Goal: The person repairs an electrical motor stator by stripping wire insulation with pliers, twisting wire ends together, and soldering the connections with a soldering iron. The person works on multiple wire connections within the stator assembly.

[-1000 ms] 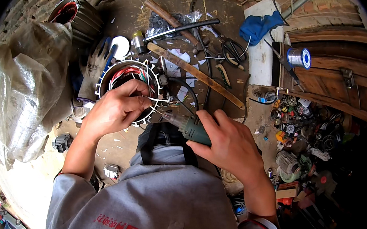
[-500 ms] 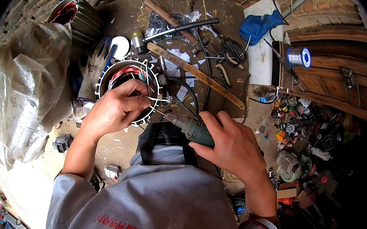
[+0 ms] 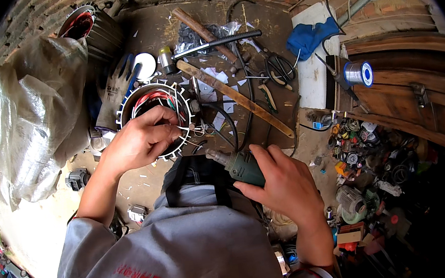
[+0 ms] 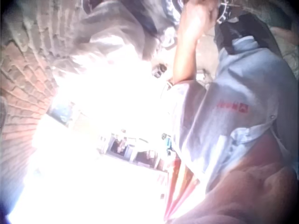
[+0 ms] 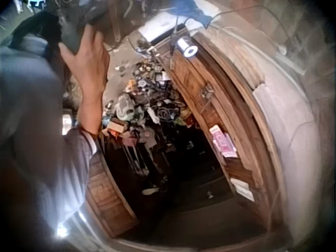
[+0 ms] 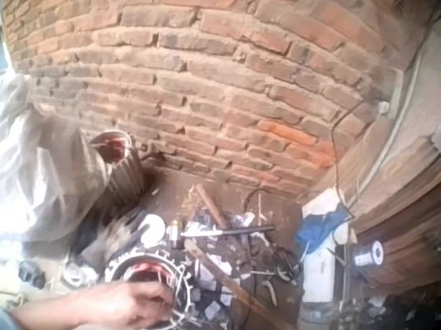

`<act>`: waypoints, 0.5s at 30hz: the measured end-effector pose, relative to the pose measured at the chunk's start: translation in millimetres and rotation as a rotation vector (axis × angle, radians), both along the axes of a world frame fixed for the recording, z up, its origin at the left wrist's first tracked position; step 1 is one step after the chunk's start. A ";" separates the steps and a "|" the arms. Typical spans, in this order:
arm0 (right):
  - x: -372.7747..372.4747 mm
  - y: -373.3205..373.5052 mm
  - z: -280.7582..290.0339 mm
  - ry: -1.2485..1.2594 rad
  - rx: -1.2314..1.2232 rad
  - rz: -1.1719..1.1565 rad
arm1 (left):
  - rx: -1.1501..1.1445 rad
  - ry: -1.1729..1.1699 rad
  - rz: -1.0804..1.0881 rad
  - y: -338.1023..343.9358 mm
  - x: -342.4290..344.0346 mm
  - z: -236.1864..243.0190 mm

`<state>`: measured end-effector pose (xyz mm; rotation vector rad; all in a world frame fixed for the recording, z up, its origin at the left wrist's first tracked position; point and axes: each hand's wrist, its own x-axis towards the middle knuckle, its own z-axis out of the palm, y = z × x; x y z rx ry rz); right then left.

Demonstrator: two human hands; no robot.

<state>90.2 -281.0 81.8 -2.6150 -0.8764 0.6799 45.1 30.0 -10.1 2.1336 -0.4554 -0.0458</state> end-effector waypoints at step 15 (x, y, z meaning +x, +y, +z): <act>131.7 16.0 -149.9 -0.064 0.146 -0.267 | 0.264 -0.008 0.332 -14.0 -21.9 28.1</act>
